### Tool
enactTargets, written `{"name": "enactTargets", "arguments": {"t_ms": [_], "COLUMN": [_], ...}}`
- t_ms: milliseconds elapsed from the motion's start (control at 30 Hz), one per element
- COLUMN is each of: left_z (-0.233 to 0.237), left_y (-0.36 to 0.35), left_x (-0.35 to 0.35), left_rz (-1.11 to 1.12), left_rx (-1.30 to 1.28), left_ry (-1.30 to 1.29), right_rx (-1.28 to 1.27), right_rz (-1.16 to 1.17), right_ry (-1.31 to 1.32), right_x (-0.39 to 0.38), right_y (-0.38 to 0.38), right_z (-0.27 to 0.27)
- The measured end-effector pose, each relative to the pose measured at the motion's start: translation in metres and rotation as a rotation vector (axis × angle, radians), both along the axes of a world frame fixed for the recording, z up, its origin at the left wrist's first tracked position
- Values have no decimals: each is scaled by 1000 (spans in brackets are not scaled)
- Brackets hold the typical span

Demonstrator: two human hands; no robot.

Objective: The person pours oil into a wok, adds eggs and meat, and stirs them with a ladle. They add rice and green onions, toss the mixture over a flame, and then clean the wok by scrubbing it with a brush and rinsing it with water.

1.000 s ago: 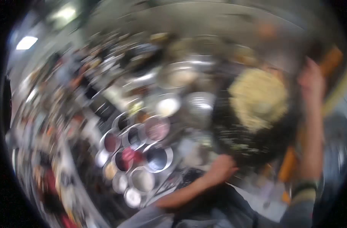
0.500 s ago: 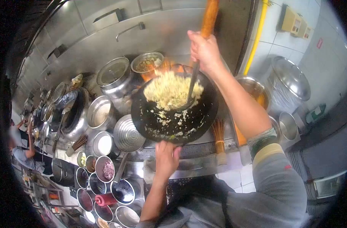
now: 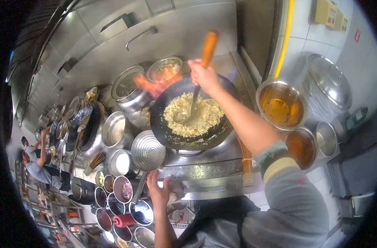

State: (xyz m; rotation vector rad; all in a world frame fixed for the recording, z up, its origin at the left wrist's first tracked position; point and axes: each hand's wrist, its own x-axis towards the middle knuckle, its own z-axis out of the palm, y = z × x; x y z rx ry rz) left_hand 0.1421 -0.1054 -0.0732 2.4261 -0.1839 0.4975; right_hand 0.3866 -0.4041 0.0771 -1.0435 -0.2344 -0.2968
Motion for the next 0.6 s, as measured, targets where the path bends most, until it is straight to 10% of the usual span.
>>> {"name": "enactTargets", "arguments": {"t_ms": [200, 267, 367, 400, 467, 500, 567, 600], "left_z": [-37, -43, -37, -48, -61, -50, -44, -53], "left_y": [40, 36, 28, 33, 35, 42, 51, 51], "left_x": [-30, -27, -17, -14, -22, -28, -32, -40], "left_rz": [176, 140, 214, 242, 310, 277, 240, 143], "left_rx": [-293, -353, -247, -346, -288, -446, -606, -1245], "left_ry": [594, 699, 763, 903, 748, 812, 857, 830], "right_rx": [-127, -43, -46, -338, -848, -754, -500, -301], "right_rz": [-54, -209, 310, -141, -134, 56, 321, 310], "right_ry": [67, 269, -139, -18, 72, 79, 383, 590], "right_x": [-13, -35, -53, -84, -154, -142, -199, -225], "right_y": [-34, -36, -98, -93, -79, -146, -128, -104], "right_z": [72, 28, -82, -101, -76, -151, -108, -85]}}
